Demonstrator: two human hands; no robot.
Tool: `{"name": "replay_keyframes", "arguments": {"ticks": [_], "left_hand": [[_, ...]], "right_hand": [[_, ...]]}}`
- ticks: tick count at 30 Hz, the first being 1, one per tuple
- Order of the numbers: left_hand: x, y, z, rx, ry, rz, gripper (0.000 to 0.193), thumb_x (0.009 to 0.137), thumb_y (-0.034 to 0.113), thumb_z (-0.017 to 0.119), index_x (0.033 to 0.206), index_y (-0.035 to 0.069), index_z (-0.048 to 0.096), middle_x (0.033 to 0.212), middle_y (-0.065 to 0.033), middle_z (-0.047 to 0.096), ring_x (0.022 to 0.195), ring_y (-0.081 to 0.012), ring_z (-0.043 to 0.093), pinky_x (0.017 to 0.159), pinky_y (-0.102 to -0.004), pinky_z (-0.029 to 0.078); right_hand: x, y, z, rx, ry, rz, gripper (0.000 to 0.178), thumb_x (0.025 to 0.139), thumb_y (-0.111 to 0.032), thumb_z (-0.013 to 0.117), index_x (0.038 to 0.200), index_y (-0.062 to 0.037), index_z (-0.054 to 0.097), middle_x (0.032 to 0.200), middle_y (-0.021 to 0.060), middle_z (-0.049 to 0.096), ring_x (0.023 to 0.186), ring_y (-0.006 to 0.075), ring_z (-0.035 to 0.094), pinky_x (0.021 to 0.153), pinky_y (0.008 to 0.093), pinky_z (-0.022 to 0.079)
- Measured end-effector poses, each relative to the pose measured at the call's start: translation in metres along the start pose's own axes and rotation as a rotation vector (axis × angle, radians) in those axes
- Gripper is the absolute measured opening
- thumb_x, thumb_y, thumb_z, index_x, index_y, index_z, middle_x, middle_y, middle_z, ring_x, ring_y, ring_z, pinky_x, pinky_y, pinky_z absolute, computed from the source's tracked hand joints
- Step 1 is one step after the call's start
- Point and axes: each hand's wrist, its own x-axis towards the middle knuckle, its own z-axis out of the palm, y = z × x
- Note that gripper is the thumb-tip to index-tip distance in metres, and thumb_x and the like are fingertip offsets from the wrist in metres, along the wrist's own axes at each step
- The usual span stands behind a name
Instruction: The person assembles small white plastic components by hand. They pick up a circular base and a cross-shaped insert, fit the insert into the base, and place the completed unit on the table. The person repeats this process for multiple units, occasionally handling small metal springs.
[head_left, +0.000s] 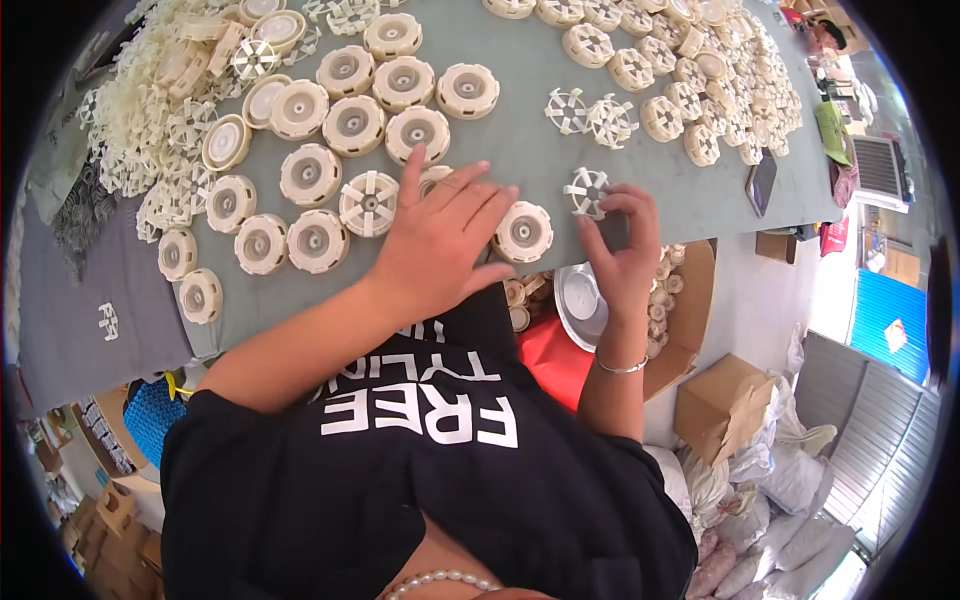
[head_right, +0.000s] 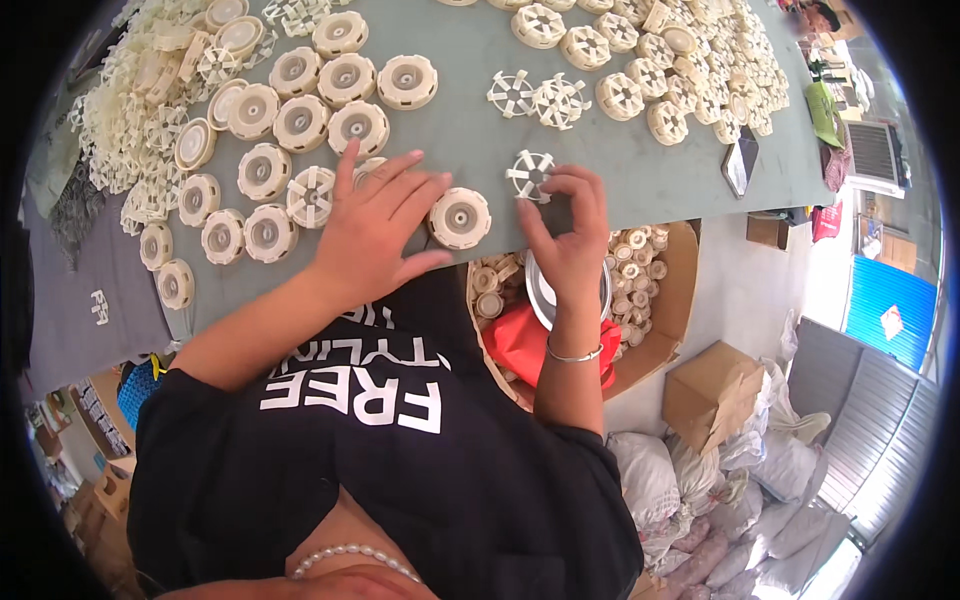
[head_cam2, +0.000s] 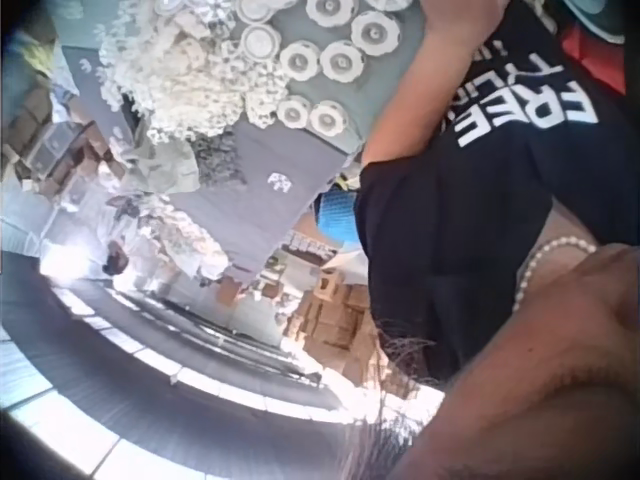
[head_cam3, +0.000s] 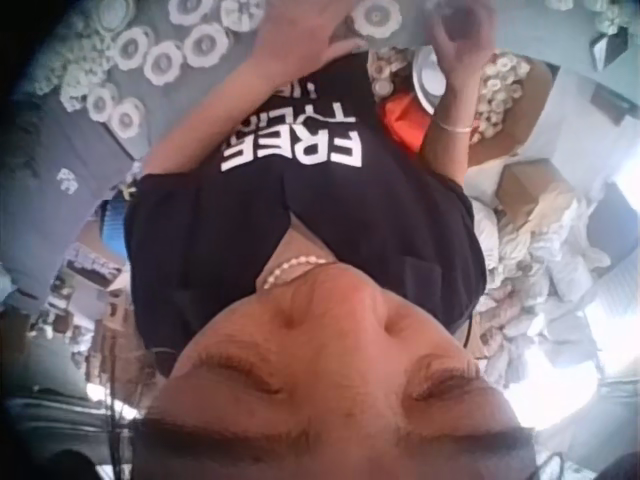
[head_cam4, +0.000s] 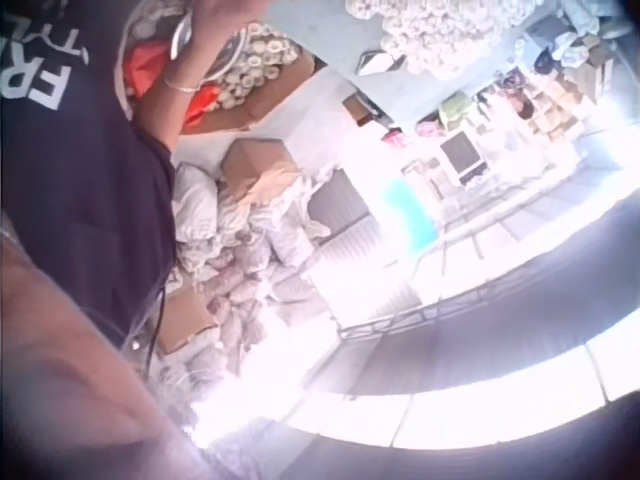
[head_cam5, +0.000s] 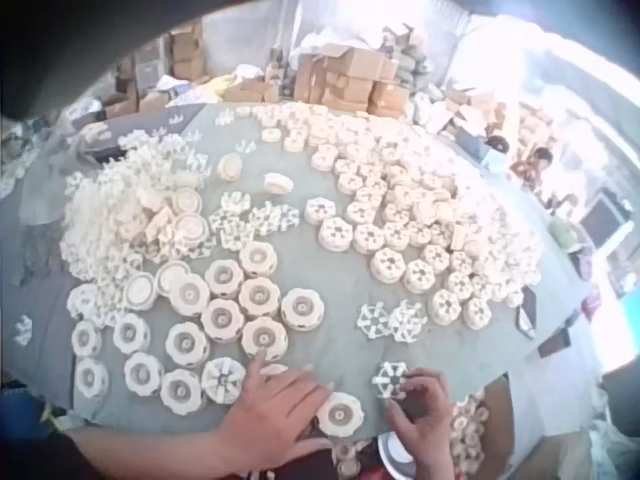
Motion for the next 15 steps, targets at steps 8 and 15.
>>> {"name": "replay_keyframes", "arguments": {"ticks": [8,15], "left_hand": [[0.004,-0.003,0.009,-0.045,0.025,-0.004,0.083,0.078,0.048,0.087,0.145,0.007,0.06,0.137,-0.0076,0.063,0.141,-0.0285,0.054,0.128,-0.0658,0.018],[-0.003,-0.004,0.003,-0.11,0.109,-0.037,0.073,0.081,0.049,0.084,0.138,0.008,0.066,0.134,-0.0079,0.065,0.138,-0.0288,0.056,0.126,-0.0658,0.019]], "right_hand": [[0.031,-0.019,-0.024,-0.058,-0.24,0.093,0.06,0.074,-0.008,0.09,0.131,-0.0056,0.072,0.126,0.0119,0.068,0.106,0.0256,0.066,0.09,0.0375,0.055],[0.028,-0.065,-0.02,0.093,-0.466,-0.059,0.06,0.072,-0.005,0.091,0.13,-0.0088,0.075,0.122,0.0085,0.068,0.103,0.0244,0.068,0.085,0.0361,0.057]]}}
